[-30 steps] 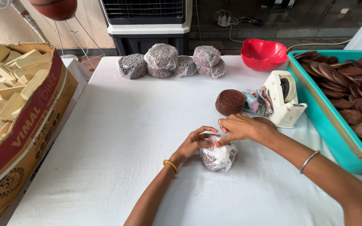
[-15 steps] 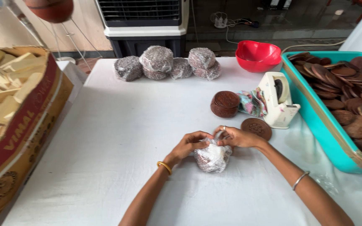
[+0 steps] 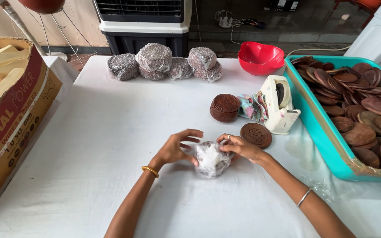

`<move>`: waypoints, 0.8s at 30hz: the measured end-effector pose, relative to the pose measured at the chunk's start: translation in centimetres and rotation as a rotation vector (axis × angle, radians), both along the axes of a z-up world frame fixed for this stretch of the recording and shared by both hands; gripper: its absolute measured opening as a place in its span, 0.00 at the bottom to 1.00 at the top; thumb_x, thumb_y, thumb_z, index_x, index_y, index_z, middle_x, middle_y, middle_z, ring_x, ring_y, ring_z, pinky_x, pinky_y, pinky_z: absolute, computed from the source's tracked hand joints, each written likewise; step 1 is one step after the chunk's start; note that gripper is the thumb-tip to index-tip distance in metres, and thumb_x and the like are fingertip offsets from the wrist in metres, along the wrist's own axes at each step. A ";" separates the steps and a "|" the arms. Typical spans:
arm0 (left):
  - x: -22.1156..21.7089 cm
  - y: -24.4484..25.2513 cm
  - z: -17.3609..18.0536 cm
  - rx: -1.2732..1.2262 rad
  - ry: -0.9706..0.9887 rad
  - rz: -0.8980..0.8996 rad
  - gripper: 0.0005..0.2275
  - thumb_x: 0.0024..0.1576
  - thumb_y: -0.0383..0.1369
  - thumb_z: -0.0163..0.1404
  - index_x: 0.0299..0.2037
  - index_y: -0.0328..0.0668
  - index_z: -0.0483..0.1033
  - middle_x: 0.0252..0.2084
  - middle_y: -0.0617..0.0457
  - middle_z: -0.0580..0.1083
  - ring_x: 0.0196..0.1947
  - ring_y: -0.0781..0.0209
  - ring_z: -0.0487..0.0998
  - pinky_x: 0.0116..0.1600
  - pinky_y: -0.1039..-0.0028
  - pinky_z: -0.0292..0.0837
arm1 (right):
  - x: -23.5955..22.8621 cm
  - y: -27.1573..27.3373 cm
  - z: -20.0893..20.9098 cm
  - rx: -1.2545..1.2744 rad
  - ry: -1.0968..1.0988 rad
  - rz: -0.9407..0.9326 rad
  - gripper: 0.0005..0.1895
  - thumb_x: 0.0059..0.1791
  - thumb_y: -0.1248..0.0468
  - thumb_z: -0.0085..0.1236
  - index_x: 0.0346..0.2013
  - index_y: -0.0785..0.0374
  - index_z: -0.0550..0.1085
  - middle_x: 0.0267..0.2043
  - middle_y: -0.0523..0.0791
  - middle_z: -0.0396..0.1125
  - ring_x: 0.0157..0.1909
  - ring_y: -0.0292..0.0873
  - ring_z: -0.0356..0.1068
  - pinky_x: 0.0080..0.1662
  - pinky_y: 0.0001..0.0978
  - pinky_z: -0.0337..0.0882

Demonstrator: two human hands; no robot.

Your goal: The recorder uses a cloth to wipe and clean small wooden bowls and matching lids on a workshop table.

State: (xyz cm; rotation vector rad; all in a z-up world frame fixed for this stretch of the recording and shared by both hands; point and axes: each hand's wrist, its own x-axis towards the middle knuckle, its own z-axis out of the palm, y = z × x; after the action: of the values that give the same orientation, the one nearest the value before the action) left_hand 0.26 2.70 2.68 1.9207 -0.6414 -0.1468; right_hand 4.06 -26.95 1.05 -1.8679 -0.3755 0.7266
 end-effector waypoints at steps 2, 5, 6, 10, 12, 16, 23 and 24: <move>0.7 0.7 -1.1 -0.068 -0.013 0.097 0.35 0.34 0.27 0.70 0.56 0.47 0.73 0.60 0.54 0.74 0.59 0.53 0.76 0.61 0.59 0.77 | 0.5 -0.7 -1.8 0.099 0.087 -0.009 0.30 0.46 0.48 0.60 0.56 0.60 0.68 0.47 0.49 0.70 0.51 0.43 0.72 0.43 0.38 0.81; 1.6 0.8 -2.7 -0.167 -0.002 0.242 0.22 0.44 0.25 0.64 0.51 0.46 0.78 0.56 0.55 0.78 0.55 0.56 0.81 0.56 0.63 0.82 | -1.2 0.4 -0.1 0.132 0.186 -0.001 0.32 0.45 0.48 0.63 0.56 0.62 0.65 0.49 0.50 0.71 0.50 0.45 0.75 0.44 0.36 0.83; 1.9 0.8 -3.2 -0.192 0.022 0.291 0.17 0.49 0.24 0.60 0.49 0.46 0.80 0.54 0.56 0.79 0.54 0.57 0.82 0.55 0.64 0.83 | -2.1 1.4 1.0 0.072 0.200 0.014 0.34 0.44 0.47 0.65 0.57 0.61 0.64 0.50 0.51 0.74 0.48 0.47 0.78 0.45 0.35 0.83; 1.3 -0.3 -3.0 -0.190 0.041 0.341 0.10 0.58 0.31 0.52 0.48 0.48 0.82 0.48 0.54 0.82 0.52 0.58 0.83 0.55 0.64 0.82 | -2.4 1.2 2.1 -0.063 0.110 0.020 0.31 0.44 0.47 0.63 0.53 0.63 0.67 0.51 0.52 0.72 0.46 0.48 0.80 0.43 0.37 0.84; 0.3 -1.1 -1.3 -0.172 -0.043 0.304 0.10 0.60 0.39 0.50 0.44 0.49 0.83 0.49 0.55 0.81 0.49 0.57 0.83 0.57 0.61 0.79 | -1.3 0.0 1.9 -0.120 -0.187 0.026 0.23 0.48 0.45 0.55 0.47 0.58 0.77 0.46 0.45 0.77 0.44 0.37 0.79 0.38 0.31 0.84; -0.7 -2.0 -1.2 0.036 -0.345 0.226 0.12 0.61 0.43 0.52 0.39 0.47 0.85 0.47 0.53 0.82 0.51 0.56 0.82 0.60 0.58 0.74 | -0.4 -2.2 3.7 -0.318 -0.900 -0.326 0.14 0.49 0.50 0.58 0.36 0.56 0.81 0.38 0.40 0.80 0.34 0.37 0.80 0.34 0.30 0.76; -2.3 -2.4 1.1 0.081 -0.358 0.264 0.11 0.58 0.41 0.54 0.38 0.45 0.85 0.46 0.54 0.82 0.49 0.57 0.82 0.55 0.63 0.77 | 2.4 -10.9 4.5 -0.401 -1.578 -0.876 0.07 0.58 0.61 0.57 0.43 0.62 0.75 0.39 0.45 0.74 0.39 0.43 0.75 0.39 0.36 0.72; -2.3 -2.5 1.1 0.095 -0.361 0.272 0.11 0.58 0.41 0.54 0.38 0.44 0.84 0.46 0.54 0.82 0.49 0.57 0.82 0.55 0.63 0.77 | 2.2 -12.0 5.2 -0.409 -1.606 -0.938 0.08 0.59 0.61 0.56 0.45 0.64 0.74 0.41 0.47 0.73 0.43 0.45 0.74 0.42 0.40 0.71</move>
State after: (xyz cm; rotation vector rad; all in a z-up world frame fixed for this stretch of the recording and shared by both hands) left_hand -2.01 0.20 3.81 2.1257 -0.6085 0.3542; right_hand 6.24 -38.91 6.26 -2.3037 -0.2386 -1.5335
